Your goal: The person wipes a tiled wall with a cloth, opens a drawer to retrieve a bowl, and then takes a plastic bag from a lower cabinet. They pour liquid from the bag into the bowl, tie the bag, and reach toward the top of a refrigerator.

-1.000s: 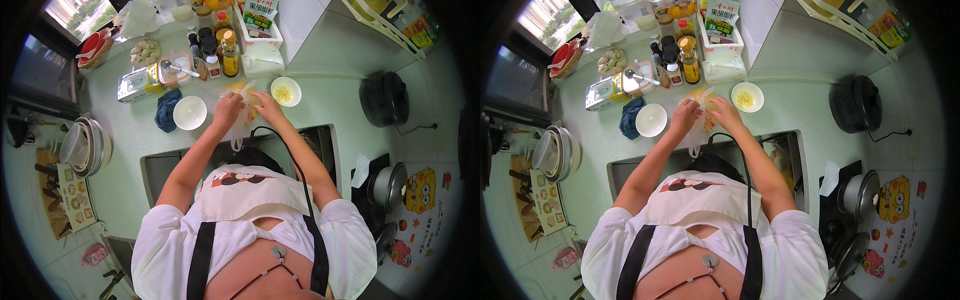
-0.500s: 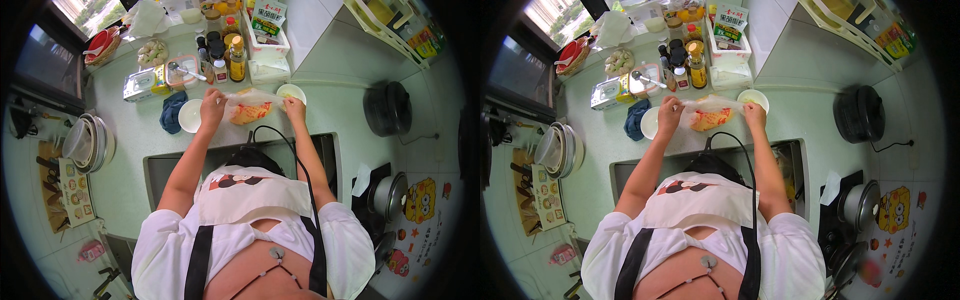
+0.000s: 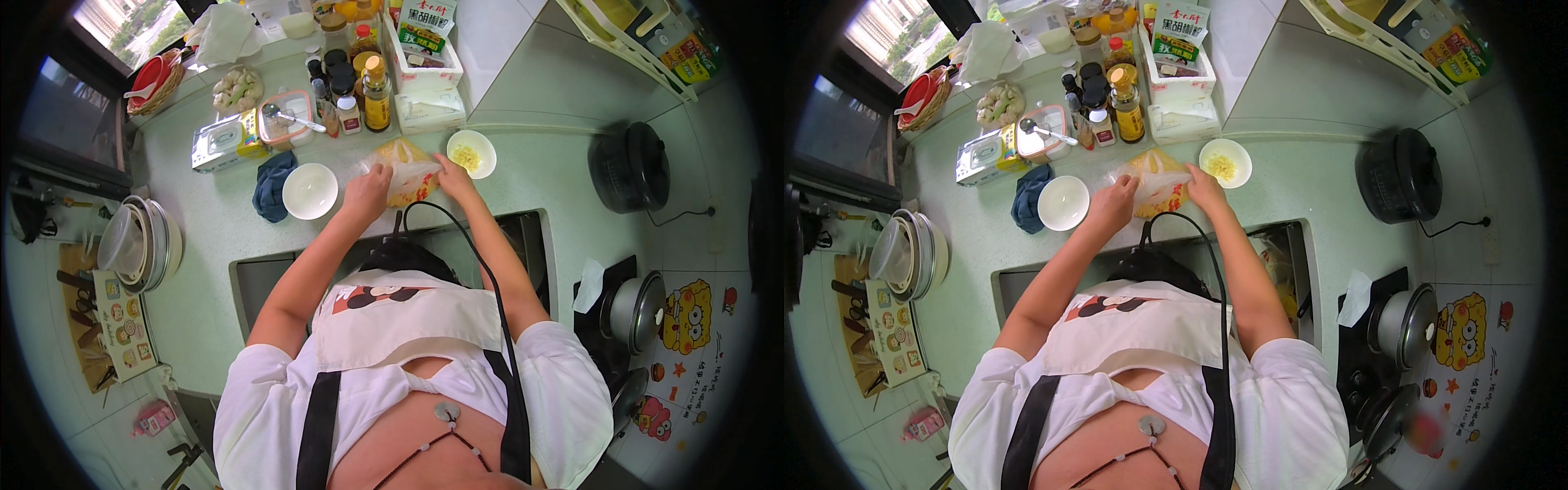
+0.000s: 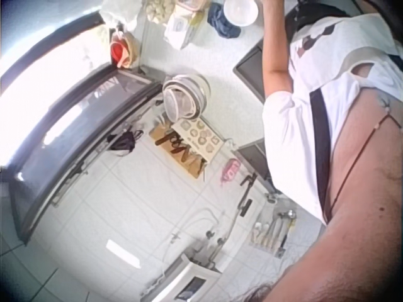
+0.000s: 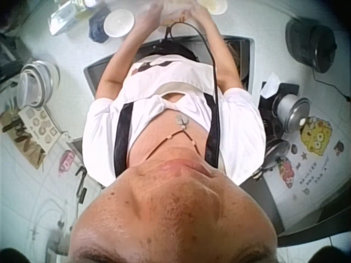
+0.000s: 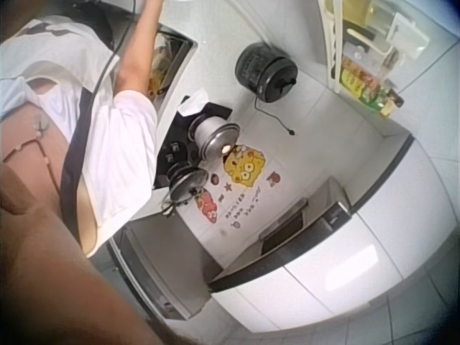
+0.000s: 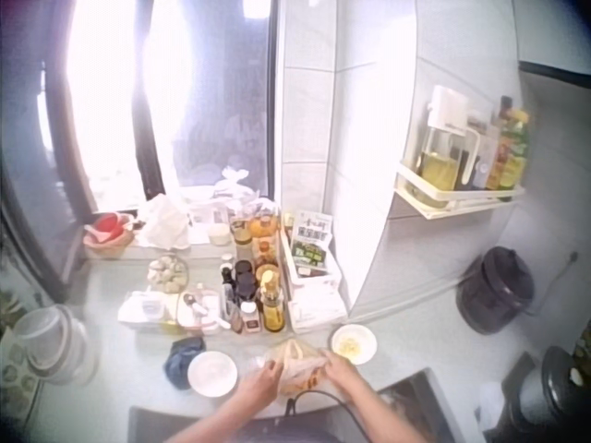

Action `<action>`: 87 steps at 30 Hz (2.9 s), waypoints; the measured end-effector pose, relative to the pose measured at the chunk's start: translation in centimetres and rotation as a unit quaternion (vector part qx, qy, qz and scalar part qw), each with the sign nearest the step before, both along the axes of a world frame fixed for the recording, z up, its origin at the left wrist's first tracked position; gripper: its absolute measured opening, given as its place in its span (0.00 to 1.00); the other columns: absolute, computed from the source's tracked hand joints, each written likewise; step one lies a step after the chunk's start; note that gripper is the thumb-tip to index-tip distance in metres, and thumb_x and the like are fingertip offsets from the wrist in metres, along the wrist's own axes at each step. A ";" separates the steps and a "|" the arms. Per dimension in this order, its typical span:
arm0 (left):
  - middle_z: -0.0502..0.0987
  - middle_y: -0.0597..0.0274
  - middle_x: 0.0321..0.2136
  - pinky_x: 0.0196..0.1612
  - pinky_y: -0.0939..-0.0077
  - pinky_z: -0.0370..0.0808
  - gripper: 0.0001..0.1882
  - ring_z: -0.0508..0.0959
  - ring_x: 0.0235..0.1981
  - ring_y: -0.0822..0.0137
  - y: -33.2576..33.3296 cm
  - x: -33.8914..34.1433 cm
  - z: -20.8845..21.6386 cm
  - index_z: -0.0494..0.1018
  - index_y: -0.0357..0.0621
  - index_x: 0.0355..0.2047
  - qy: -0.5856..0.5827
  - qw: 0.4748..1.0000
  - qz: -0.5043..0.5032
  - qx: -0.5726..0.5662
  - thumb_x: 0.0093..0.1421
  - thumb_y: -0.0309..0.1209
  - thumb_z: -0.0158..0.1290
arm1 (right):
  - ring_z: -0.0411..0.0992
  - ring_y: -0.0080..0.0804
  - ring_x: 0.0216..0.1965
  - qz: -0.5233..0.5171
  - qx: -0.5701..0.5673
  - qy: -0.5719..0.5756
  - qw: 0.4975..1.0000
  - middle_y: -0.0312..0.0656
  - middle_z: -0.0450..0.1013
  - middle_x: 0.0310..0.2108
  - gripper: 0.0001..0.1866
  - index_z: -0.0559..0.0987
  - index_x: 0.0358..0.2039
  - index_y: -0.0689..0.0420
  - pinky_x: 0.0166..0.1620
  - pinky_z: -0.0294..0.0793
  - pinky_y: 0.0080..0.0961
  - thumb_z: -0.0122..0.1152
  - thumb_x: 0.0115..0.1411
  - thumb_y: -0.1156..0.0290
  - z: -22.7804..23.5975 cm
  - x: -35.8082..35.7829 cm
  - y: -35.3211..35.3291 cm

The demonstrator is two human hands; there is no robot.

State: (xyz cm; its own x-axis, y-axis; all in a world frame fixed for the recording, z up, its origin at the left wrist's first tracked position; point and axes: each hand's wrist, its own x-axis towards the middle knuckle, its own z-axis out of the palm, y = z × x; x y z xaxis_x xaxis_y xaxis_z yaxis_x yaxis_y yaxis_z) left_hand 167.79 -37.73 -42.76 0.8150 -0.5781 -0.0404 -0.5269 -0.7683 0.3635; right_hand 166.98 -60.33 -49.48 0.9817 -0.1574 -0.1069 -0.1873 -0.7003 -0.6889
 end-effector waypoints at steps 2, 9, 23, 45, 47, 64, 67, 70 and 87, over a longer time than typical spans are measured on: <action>0.68 0.54 0.40 0.35 0.61 0.71 0.20 0.73 0.35 0.51 -0.3 0.4 -0.8 0.62 0.43 0.45 0.020 1.000 -0.014 0.012 0.49 0.23 0.43 | 0.65 0.46 0.46 -0.004 -0.040 0.003 0.999 0.52 0.66 0.44 0.23 0.69 0.47 0.54 0.48 0.65 0.33 0.47 0.47 0.73 -0.4 0.3 -1.1; 0.65 0.53 0.43 0.42 0.63 0.69 0.22 0.70 0.41 0.53 -1.0 0.7 -3.3 0.64 0.44 0.45 0.024 0.997 -0.027 -0.075 0.47 0.27 0.49 | 0.64 0.43 0.48 -0.039 -0.151 -0.050 0.987 0.47 0.64 0.49 0.20 0.71 0.44 0.54 0.48 0.64 0.32 0.49 0.48 0.71 -0.5 -0.4 -6.7; 0.70 0.61 0.41 0.35 0.65 0.71 0.08 0.74 0.35 0.57 -1.3 2.3 -4.5 0.72 0.46 0.31 0.008 0.993 0.021 -0.118 0.53 0.32 0.47 | 0.72 0.38 0.24 0.044 -0.027 0.011 0.999 0.45 0.73 0.22 0.13 0.77 0.31 0.55 0.32 0.71 0.32 0.49 0.51 0.61 1.8 0.7 -0.8; 0.69 0.58 0.40 0.49 0.65 0.64 0.17 0.69 0.44 0.60 -4.3 3.3 -0.5 0.68 0.44 0.41 -0.253 0.921 -0.199 -0.220 0.48 0.27 0.45 | 0.69 0.36 0.37 0.021 -0.075 -0.235 0.969 0.42 0.70 0.37 0.15 0.72 0.38 0.57 0.38 0.69 0.26 0.51 0.47 0.78 6.9 -2.8 -1.6; 0.69 0.59 0.38 0.54 0.63 0.59 0.16 0.69 0.43 0.61 -5.5 3.2 -0.5 0.68 0.41 0.40 -0.272 0.919 -0.218 -0.183 0.49 0.26 0.43 | 0.69 0.37 0.39 0.097 -0.138 -0.249 0.954 0.42 0.70 0.37 0.15 0.72 0.38 0.55 0.41 0.68 0.28 0.52 0.47 0.78 6.5 -2.1 -0.7; 0.74 0.64 0.23 0.53 0.62 0.54 0.07 0.72 0.36 0.68 -1.3 1.5 -2.6 0.75 0.52 0.26 -0.097 0.961 -0.244 0.082 0.47 0.30 0.48 | 0.70 0.44 0.38 0.093 -0.201 0.039 0.974 0.49 0.69 0.42 0.32 0.59 0.54 0.54 0.40 0.70 0.35 0.55 0.49 0.59 5.3 -2.9 -0.3; 0.75 0.63 0.22 0.55 0.59 0.49 0.08 0.73 0.35 0.67 -1.3 0.8 -1.9 0.75 0.53 0.27 -0.062 0.960 -0.247 0.121 0.47 0.30 0.47 | 0.67 0.45 0.44 0.109 -0.225 -0.003 0.968 0.51 0.61 0.50 0.43 0.50 0.57 0.57 0.44 0.68 0.36 0.61 0.44 0.60 5.0 -1.3 -1.1; 0.75 0.60 0.21 0.56 0.56 0.48 0.08 0.74 0.34 0.63 -1.3 0.3 -1.8 0.73 0.50 0.29 -0.023 0.974 -0.184 0.132 0.51 0.34 0.45 | 0.64 0.46 0.49 0.051 -0.206 -0.012 0.977 0.51 0.58 0.53 0.45 0.50 0.57 0.56 0.47 0.66 0.34 0.63 0.42 0.62 5.7 0.7 -1.8; 0.52 0.56 0.58 0.44 0.56 0.66 0.39 0.70 0.44 0.54 -1.0 2.1 -4.5 0.54 0.49 0.55 0.010 0.992 0.124 0.029 0.44 0.43 0.57 | 0.65 0.45 0.47 0.126 -0.195 0.083 0.969 0.50 0.62 0.50 0.39 0.57 0.54 0.55 0.47 0.66 0.33 0.63 0.42 0.62 4.9 1.9 -1.1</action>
